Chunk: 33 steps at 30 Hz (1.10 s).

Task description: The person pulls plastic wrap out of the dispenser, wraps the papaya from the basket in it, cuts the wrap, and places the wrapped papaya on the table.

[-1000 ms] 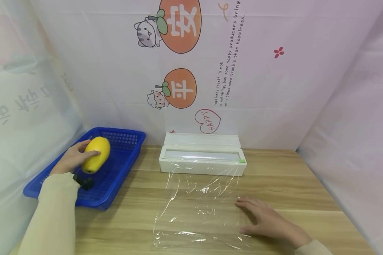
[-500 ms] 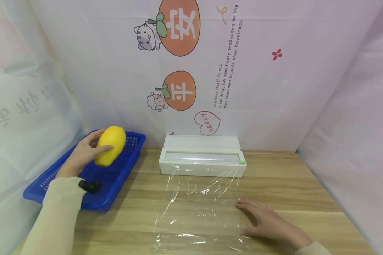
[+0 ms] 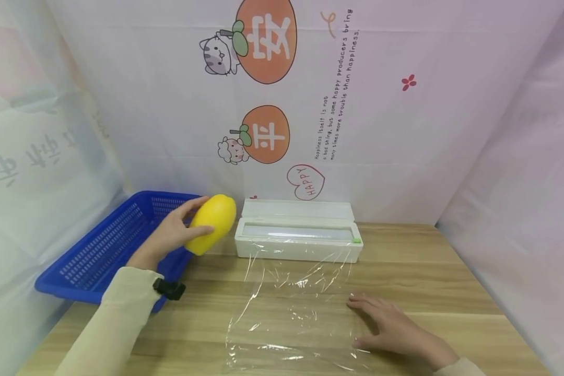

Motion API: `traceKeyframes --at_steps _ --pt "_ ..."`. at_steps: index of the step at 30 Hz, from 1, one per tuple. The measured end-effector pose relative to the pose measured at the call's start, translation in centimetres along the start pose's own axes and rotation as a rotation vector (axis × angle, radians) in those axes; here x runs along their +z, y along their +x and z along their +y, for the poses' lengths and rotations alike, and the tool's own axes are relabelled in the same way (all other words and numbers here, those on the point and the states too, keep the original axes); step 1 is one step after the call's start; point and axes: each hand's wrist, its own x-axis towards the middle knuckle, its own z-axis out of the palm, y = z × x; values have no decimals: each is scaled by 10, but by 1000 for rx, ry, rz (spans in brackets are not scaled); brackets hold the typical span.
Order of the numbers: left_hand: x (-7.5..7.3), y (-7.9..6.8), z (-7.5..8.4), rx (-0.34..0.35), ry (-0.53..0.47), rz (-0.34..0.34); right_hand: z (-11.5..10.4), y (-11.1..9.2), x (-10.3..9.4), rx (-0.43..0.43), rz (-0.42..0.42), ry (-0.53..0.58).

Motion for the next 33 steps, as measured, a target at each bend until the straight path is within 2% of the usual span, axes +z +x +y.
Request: traceKeyframes --at_steps 4,11,17,23,27,33 --pt "21 2 5 67 10 -49 -1 0 -1 5 -3 7" --pt "65 3 4 183 57 -156 -1 0 -2 11 -3 6" --pt "101 -1 6 298 59 -264 -1 1 -1 7 -6 6" --pt "135 -6 6 372 65 -383 -2 2 -1 13 -19 17" --pt "155 -6 5 424 104 -436 -2 2 -2 20 -24 23" --pt "176 -4 6 525 125 -504 -1 1 -1 22 -21 28"
